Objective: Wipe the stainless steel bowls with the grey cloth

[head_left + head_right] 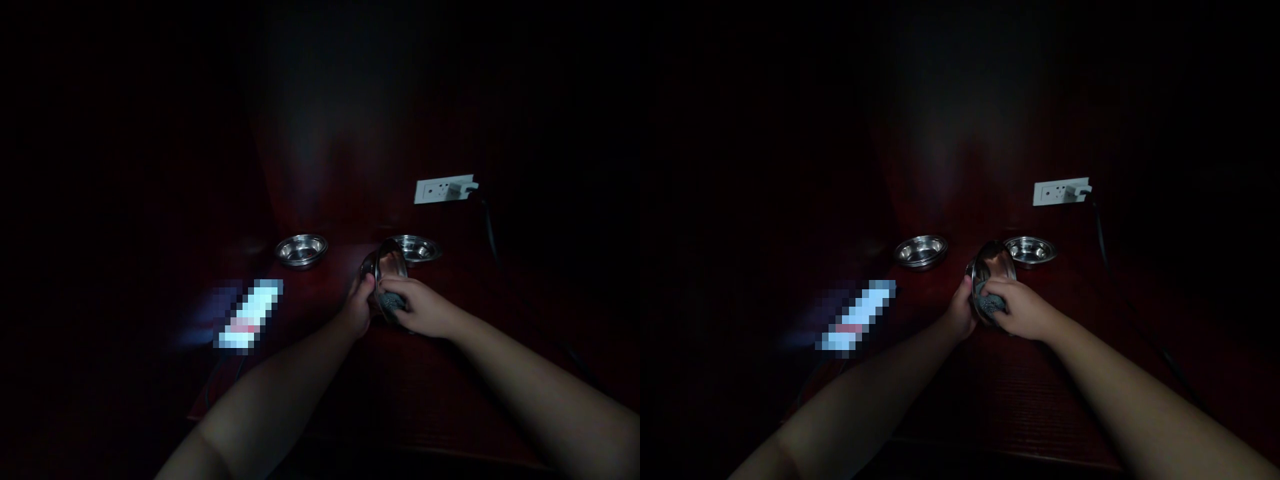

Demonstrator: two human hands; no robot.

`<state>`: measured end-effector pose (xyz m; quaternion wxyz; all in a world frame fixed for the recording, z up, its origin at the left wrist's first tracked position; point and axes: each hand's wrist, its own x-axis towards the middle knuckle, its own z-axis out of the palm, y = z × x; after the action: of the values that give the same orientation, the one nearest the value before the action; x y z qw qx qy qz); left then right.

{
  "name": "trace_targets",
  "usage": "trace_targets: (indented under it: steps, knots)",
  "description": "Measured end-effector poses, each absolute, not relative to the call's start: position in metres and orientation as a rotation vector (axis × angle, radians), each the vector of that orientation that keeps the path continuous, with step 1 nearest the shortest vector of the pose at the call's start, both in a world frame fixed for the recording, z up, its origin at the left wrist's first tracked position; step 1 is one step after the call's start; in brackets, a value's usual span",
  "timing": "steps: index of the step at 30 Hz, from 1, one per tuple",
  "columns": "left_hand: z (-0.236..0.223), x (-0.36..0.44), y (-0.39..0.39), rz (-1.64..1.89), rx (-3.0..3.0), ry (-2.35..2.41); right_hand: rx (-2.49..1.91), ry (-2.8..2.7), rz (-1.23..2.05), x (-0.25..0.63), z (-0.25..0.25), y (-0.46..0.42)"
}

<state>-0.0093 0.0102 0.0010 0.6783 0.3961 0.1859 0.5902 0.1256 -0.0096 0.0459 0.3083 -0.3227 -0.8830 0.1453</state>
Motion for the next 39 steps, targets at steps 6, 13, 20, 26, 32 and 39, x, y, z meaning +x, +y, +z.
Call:
trace_targets:
  steps: [6, 13, 20, 26, 32, 39]
  knots:
    - [0.002, -0.009, 0.010, 1.291, 0.927, 0.376, -0.782, -2.229, 0.632, 0.123, 0.048, -0.014]
    - [0.000, -0.008, 0.011, 1.261, 0.935, 0.349, -0.768, -2.183, 0.694, 0.122, 0.045, -0.015]
    - [-0.003, -0.009, 0.013, 1.216, 0.939, 0.352, -0.737, -2.157, 0.701, 0.120, 0.045, -0.016]
    - [-0.002, -0.009, 0.012, 1.194, 0.883, 0.413, -0.718, -2.119, 0.673, 0.118, 0.044, -0.018]
    - [0.003, -0.008, 0.008, 1.198, 0.854, 0.441, -0.734, -2.104, 0.478, 0.117, 0.045, -0.018]
    - [-0.001, -0.012, 0.007, 1.175, 0.924, 0.398, -0.833, -2.061, 0.078, 0.124, 0.044, -0.007]
